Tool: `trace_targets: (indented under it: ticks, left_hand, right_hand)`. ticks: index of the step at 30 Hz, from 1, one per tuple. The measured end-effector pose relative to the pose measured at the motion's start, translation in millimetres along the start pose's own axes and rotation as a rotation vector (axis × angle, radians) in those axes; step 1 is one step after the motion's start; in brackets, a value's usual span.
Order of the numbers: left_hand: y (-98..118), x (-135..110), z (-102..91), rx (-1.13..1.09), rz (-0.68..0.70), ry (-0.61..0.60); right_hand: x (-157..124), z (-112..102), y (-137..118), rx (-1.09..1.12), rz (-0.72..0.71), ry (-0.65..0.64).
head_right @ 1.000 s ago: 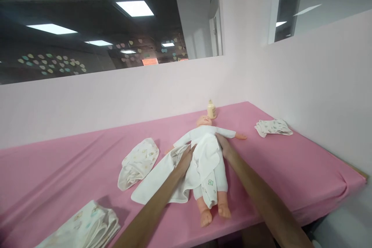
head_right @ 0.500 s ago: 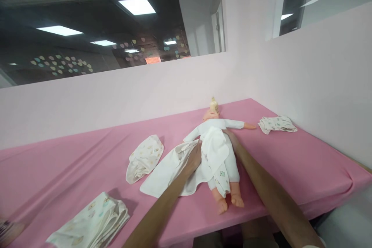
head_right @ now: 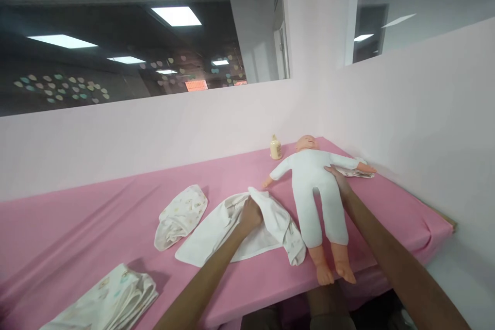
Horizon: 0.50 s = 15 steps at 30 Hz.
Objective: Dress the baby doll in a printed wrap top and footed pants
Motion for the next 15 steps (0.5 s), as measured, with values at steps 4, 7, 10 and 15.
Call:
trace_targets:
  ticks: [4,7,10,15]
  left_hand:
    - [20,10,-3.4,-0.088,0.002,-0.108]
    - [37,18,10.5,-0.173,0.012,-0.198]
    - [50,28,28.1,-0.255,0.004,-0.206]
    - [54,56,48.2,-0.233,0.032,-0.112]
  right_hand:
    - [-12,-22,-13,0.000,-0.003,0.068]
    - [-19,-31,-15,0.012,0.012,0.061]
    - [-24,-36,-17,-0.001,-0.008,0.078]
    - [-34,-31,-23,-0.013,-0.055,0.150]
Point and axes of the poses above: each hand's wrist, its own x-axis towards the middle knuckle, its own z-axis out of the palm, y = z × x, the point moved 4 cm from there along x, towards the middle knuckle, and after that the axes turned 14 degrees about -x, right-handed, at the moved point
